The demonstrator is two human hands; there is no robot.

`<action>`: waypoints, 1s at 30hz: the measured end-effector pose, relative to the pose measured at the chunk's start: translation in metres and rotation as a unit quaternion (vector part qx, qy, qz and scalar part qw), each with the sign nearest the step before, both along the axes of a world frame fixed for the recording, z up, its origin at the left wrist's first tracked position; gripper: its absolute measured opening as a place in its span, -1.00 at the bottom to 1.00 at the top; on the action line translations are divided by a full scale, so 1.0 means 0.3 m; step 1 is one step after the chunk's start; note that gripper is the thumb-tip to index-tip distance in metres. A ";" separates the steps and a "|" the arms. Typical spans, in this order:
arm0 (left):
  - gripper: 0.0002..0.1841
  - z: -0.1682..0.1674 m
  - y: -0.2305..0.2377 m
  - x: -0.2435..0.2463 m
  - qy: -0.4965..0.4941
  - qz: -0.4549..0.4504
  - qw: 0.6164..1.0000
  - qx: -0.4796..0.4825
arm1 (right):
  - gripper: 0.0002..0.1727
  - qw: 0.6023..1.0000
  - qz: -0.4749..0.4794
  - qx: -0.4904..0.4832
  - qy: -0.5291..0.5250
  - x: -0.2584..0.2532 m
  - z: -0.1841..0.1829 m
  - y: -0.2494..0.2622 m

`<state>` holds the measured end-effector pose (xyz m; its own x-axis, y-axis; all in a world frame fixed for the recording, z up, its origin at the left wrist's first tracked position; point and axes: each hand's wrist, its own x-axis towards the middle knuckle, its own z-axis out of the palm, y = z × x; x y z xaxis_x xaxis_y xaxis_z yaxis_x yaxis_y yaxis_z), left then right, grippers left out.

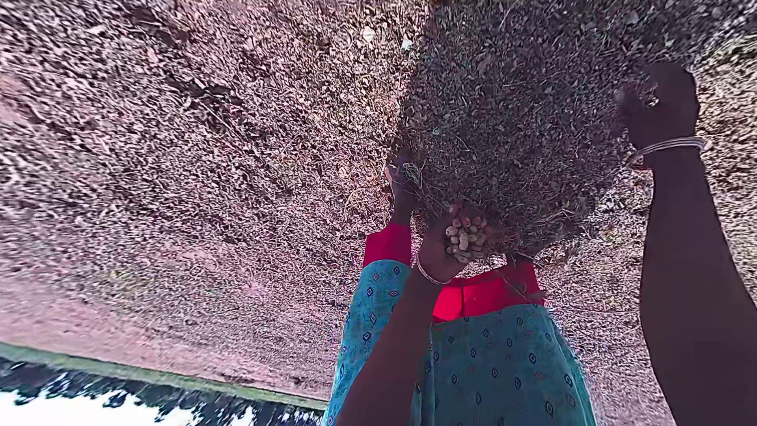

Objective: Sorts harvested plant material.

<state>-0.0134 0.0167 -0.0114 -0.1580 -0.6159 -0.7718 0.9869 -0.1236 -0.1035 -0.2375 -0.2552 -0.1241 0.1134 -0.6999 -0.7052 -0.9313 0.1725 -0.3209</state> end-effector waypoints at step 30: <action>-0.63 -0.001 0.003 -0.005 -0.001 -0.010 1.000 -0.024 | -0.10 0.981 0.171 0.081 -0.034 0.559 -0.203 -0.024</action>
